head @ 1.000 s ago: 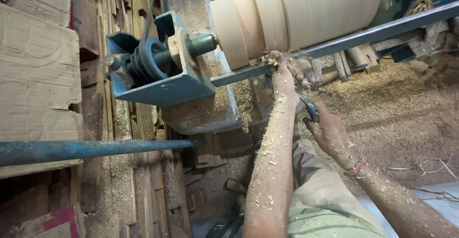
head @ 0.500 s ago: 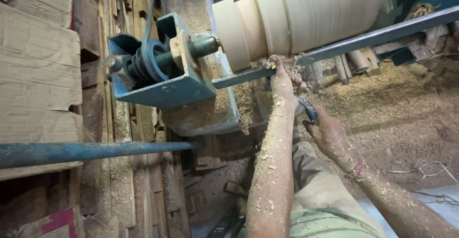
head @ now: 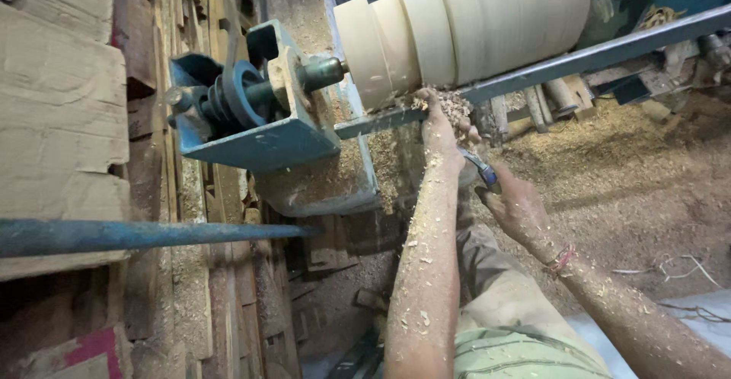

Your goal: The person shapes a spinning wooden workpiece mounted on a lathe, holding a chisel against the rotating wood to cut away shavings. At one point the person holds a small white card against the piece to check its profile, then resumes cutting with the chisel.

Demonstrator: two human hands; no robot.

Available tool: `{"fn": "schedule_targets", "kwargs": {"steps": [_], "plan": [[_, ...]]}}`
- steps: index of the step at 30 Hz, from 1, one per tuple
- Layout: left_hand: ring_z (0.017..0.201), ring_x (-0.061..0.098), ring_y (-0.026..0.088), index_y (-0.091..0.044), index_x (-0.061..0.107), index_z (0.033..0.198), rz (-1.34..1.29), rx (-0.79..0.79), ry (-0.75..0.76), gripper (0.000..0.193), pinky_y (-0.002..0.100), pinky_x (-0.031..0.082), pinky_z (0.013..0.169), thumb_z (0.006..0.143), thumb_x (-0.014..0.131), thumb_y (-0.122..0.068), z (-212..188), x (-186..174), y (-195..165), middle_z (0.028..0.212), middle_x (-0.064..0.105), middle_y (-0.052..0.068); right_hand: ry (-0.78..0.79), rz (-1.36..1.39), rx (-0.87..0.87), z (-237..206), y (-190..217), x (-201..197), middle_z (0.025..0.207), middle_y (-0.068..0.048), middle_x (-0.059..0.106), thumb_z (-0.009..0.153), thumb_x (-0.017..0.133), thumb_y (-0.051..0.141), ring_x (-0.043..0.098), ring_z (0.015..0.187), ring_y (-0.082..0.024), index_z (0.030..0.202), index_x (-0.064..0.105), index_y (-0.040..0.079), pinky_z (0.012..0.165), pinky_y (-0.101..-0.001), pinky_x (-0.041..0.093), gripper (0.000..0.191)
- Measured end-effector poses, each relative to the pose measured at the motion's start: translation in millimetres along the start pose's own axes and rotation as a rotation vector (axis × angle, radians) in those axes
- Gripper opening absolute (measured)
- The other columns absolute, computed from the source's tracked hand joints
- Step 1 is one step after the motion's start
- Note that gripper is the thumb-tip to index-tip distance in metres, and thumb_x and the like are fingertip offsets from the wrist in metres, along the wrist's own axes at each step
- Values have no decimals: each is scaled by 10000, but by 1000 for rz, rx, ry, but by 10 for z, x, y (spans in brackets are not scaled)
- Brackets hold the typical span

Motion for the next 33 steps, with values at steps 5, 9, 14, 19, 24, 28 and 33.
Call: {"fn": "schedule_targets", "kwargs": {"steps": [5,9,14,19,24,28,33], "plan": [[873,772,239,-118,575,1292,485,82,471,785,520,662,755,892,451,-781,-340,-326,25,1048,764,88,-47,-100,-18,-178,-194,-135,807,-54,727,982,661,316,663,583,-218,1257,592,210,537,-375,547,303],[1040,667,287,-35,618,1322,1053,352,734,564,482,550,929,943,615,-453,-573,-972,435,1201,690,187,-238,-402,-89,-462,-389,-481,851,-50,700,982,674,356,592,526,-179,1252,655,226,448,-325,504,300],[939,695,191,-3,731,1188,949,419,187,461,444,582,913,986,659,-411,-479,-1624,357,1082,739,159,-114,-45,-31,-542,-496,-390,820,-48,681,934,670,271,608,558,-141,1262,621,96,502,-312,538,374],[1004,749,187,-60,578,1365,439,280,425,858,324,612,871,883,466,-762,-486,-794,229,1172,743,110,40,100,81,-451,-189,-22,743,-86,704,914,694,262,646,580,-188,1288,601,115,556,-344,564,412],[719,682,249,23,529,1222,70,280,352,772,370,585,651,989,495,-712,-287,-118,105,894,653,142,6,176,87,-295,111,-39,749,-139,703,904,721,273,685,609,-282,1320,567,118,613,-445,542,470],[489,604,229,-7,544,1060,74,214,151,773,373,528,463,933,426,-760,-26,-66,85,667,565,80,-69,271,-57,-199,300,-165,856,-158,727,877,707,264,726,719,-335,1352,543,108,645,-477,542,526],[444,574,218,10,589,863,80,237,44,843,355,510,427,960,387,-803,139,-58,19,595,535,74,-10,202,47,-162,158,-143,865,-203,719,889,741,282,710,802,-410,1290,587,110,714,-511,535,464]]}}
Point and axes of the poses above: each hand's wrist, its own z-axis towards the middle knuckle, its own x-axis out of the palm, y = z × x, the point moved 8 cm from there along z, towards the middle knuckle
